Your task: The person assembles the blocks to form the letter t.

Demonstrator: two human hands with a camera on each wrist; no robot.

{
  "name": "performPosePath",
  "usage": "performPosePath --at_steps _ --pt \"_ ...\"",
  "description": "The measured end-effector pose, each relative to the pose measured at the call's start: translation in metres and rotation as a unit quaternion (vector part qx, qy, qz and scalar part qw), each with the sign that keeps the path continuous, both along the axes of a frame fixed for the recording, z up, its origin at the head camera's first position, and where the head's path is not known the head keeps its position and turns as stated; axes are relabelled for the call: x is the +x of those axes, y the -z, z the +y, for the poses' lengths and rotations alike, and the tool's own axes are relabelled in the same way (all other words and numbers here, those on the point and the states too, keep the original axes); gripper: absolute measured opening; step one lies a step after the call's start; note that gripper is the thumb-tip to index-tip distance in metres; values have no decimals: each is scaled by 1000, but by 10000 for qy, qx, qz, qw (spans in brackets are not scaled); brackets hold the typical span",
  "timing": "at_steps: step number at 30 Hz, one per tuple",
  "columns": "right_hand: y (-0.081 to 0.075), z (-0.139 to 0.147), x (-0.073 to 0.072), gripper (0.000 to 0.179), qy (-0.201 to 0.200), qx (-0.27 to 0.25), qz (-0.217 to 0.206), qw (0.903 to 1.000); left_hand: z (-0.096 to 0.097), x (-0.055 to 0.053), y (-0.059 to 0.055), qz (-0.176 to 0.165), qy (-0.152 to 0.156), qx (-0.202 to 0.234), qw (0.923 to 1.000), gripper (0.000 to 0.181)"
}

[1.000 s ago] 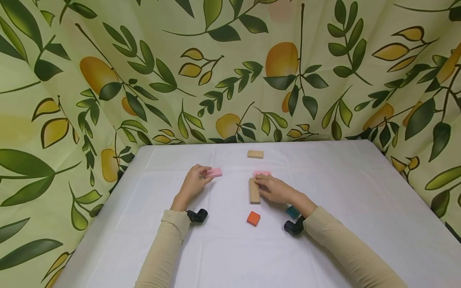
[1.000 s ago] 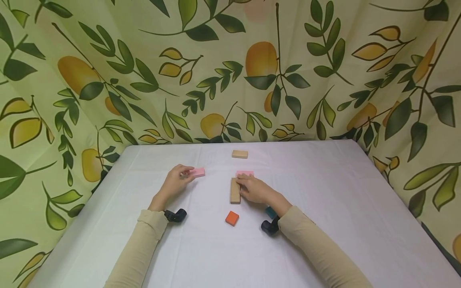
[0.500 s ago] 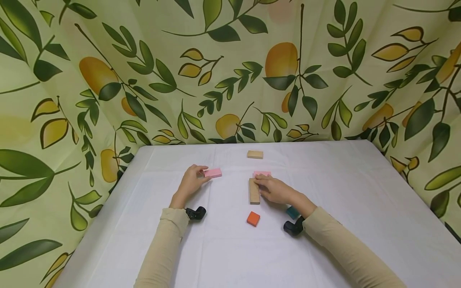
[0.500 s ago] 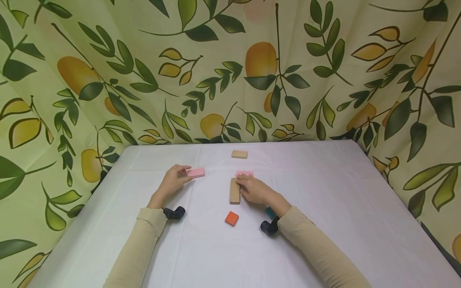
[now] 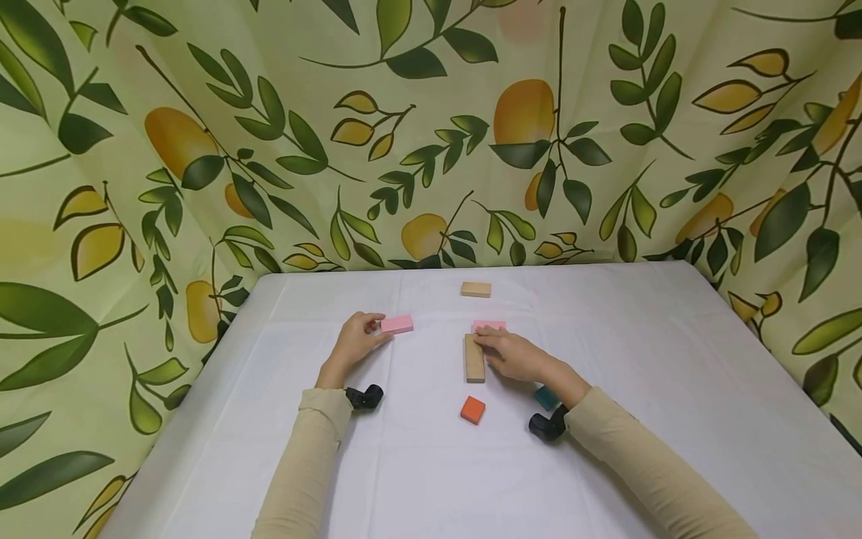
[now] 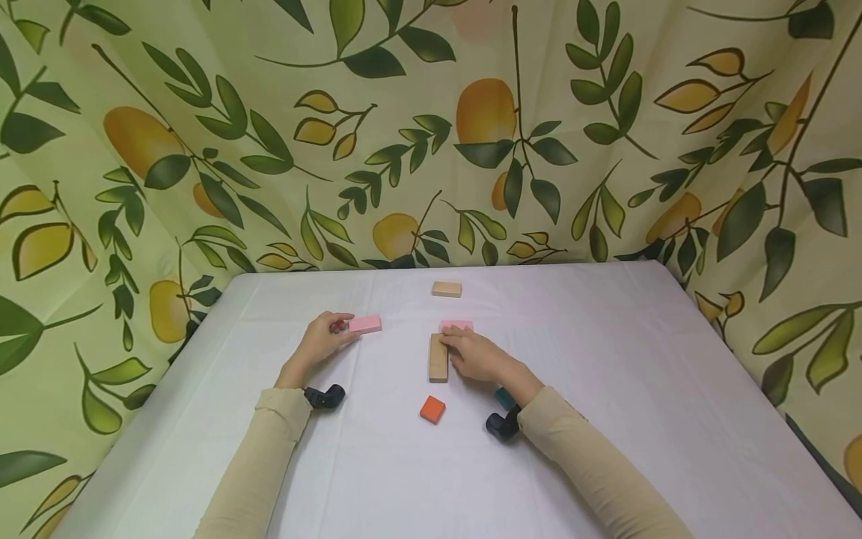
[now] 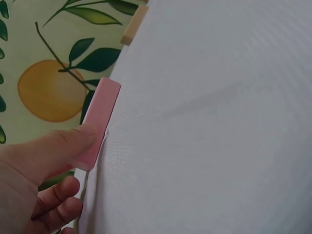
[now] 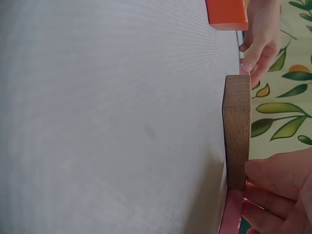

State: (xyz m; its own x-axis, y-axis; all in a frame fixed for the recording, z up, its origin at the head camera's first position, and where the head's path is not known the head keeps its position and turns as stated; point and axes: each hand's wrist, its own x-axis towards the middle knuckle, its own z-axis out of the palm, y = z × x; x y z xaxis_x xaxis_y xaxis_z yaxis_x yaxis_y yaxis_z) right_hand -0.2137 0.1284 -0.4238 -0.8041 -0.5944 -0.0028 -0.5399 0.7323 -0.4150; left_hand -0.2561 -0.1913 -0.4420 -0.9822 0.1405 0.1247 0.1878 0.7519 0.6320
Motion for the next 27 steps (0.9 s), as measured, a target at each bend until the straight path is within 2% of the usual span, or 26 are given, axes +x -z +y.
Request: performPosePath --at_steps 7,27 --pt "0 0 0 42 -17 62 55 10000 -2 -2 1 -87 -26 -83 9999 45" --pt "-1 0 0 42 -12 104 1 9999 -4 -3 5 -8 -68 217 9997 37"
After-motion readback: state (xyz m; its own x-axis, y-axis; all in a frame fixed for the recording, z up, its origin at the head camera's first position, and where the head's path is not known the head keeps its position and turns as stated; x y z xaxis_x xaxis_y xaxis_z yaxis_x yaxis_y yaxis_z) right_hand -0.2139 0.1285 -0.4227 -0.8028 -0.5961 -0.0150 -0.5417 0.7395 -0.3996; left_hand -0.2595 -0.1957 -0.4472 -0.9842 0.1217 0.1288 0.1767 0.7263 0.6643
